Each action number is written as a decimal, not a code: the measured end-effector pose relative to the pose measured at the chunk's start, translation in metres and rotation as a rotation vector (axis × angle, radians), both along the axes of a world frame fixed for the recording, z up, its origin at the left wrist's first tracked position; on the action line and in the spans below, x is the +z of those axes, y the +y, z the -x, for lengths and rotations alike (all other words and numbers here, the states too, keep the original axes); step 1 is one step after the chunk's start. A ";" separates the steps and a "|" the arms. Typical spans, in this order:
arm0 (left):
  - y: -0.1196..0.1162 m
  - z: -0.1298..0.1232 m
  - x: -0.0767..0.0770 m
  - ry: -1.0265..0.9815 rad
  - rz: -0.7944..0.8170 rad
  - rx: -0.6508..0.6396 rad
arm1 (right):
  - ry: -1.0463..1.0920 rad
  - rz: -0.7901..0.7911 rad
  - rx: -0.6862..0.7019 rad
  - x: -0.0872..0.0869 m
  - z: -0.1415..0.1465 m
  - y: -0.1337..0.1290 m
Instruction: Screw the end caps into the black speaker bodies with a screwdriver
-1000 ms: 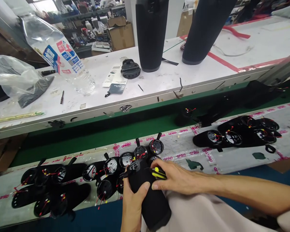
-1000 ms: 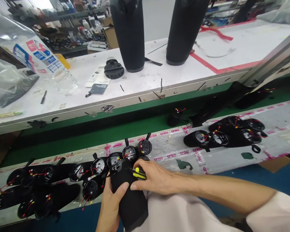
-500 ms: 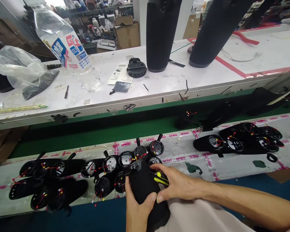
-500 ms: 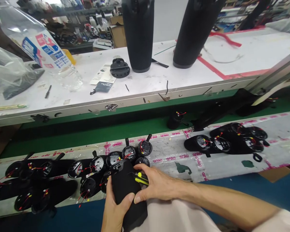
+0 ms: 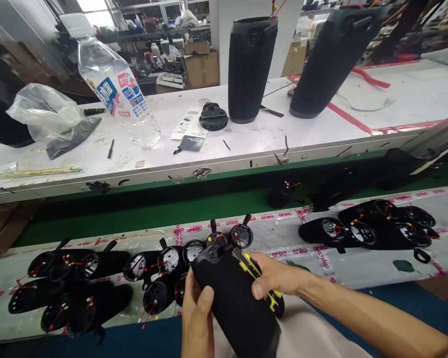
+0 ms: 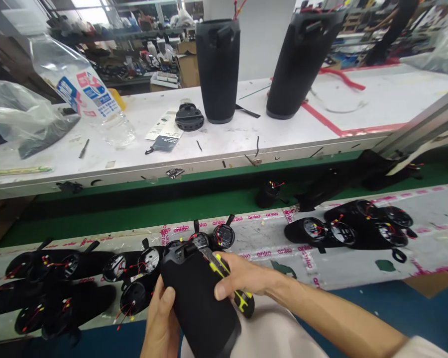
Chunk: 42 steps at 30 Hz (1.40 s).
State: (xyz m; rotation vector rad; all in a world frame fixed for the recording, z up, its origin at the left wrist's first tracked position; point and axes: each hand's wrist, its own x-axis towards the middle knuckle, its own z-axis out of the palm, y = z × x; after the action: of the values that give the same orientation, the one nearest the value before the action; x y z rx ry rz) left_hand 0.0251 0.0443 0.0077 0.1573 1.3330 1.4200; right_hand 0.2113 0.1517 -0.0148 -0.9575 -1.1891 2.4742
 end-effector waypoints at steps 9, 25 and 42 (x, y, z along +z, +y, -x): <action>0.005 -0.008 0.007 -0.055 0.034 0.010 | -0.208 -0.214 -0.023 0.025 -0.010 0.006; 0.015 -0.011 0.018 0.066 0.046 -0.045 | -0.286 -0.390 -0.137 0.037 -0.003 -0.018; 0.001 -0.007 0.004 0.103 0.005 0.021 | -0.581 -1.079 0.200 0.112 -0.005 -0.031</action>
State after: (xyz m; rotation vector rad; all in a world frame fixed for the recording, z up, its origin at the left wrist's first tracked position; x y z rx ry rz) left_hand 0.0322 0.0454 0.0120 0.2154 1.4262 1.4424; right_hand 0.2163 0.1209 0.0977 -1.2003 -2.4663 1.2156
